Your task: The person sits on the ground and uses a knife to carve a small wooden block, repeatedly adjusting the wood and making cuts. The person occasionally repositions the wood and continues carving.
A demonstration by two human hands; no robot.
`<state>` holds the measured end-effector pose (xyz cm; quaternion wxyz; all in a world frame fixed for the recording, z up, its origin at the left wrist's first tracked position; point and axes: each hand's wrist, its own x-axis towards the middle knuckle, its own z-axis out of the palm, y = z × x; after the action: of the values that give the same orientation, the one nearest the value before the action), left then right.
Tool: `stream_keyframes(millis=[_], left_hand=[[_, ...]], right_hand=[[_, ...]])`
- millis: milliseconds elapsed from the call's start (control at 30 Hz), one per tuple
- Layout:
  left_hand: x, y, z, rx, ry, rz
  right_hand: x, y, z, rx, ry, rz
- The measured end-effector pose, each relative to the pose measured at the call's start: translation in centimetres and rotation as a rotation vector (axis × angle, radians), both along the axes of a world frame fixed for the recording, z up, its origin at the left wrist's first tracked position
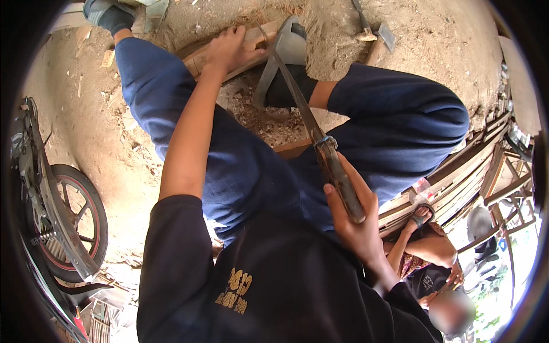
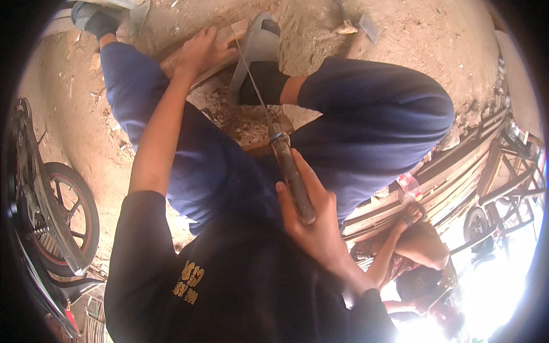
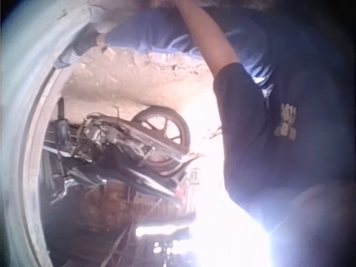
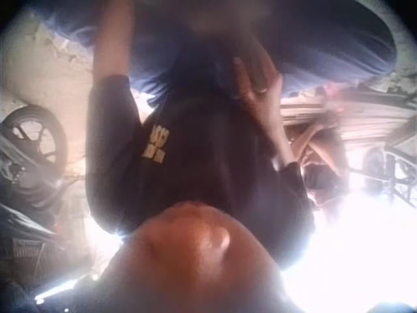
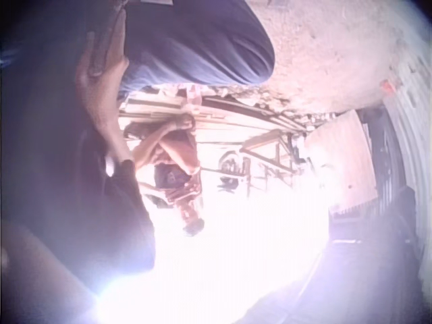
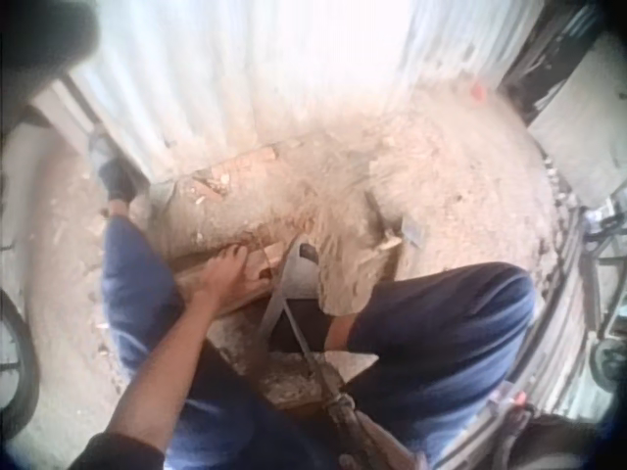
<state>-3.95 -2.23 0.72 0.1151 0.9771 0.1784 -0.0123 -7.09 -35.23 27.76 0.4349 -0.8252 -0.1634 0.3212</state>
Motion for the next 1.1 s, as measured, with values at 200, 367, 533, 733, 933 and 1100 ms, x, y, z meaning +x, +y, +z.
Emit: stream_keyframes(millis=[200, 367, 533, 733, 933, 1100], left_hand=[[0.1, 0.2, -0.6, -0.017, 0.028, 0.044], [-0.2, 0.0, -1.0, 0.02, -0.026, -0.003], [-0.2, 0.1, -0.8, -0.014, 0.046, 0.044], [-0.1, -0.4, 0.0, -0.049, 0.083, 0.049], [0.2, 0.1, -0.2, -0.047, 0.051, 0.039], [-0.3, 0.4, 0.3, -0.036, 0.049, 0.044]], right_hand=[[0.9, 2.3, -1.2, -0.051, 0.146, -0.066], [-1.6, -2.6, -0.4, -0.002, -0.005, -0.003], [0.2, 1.6, -0.6, -0.061, 0.205, -0.052], [0.0, -2.3, 2.2, -0.001, -0.004, 0.006], [1.9, 1.0, 0.7, -0.044, 0.129, 0.019], [1.6, -0.2, 3.5, -0.023, 0.206, -0.016]])
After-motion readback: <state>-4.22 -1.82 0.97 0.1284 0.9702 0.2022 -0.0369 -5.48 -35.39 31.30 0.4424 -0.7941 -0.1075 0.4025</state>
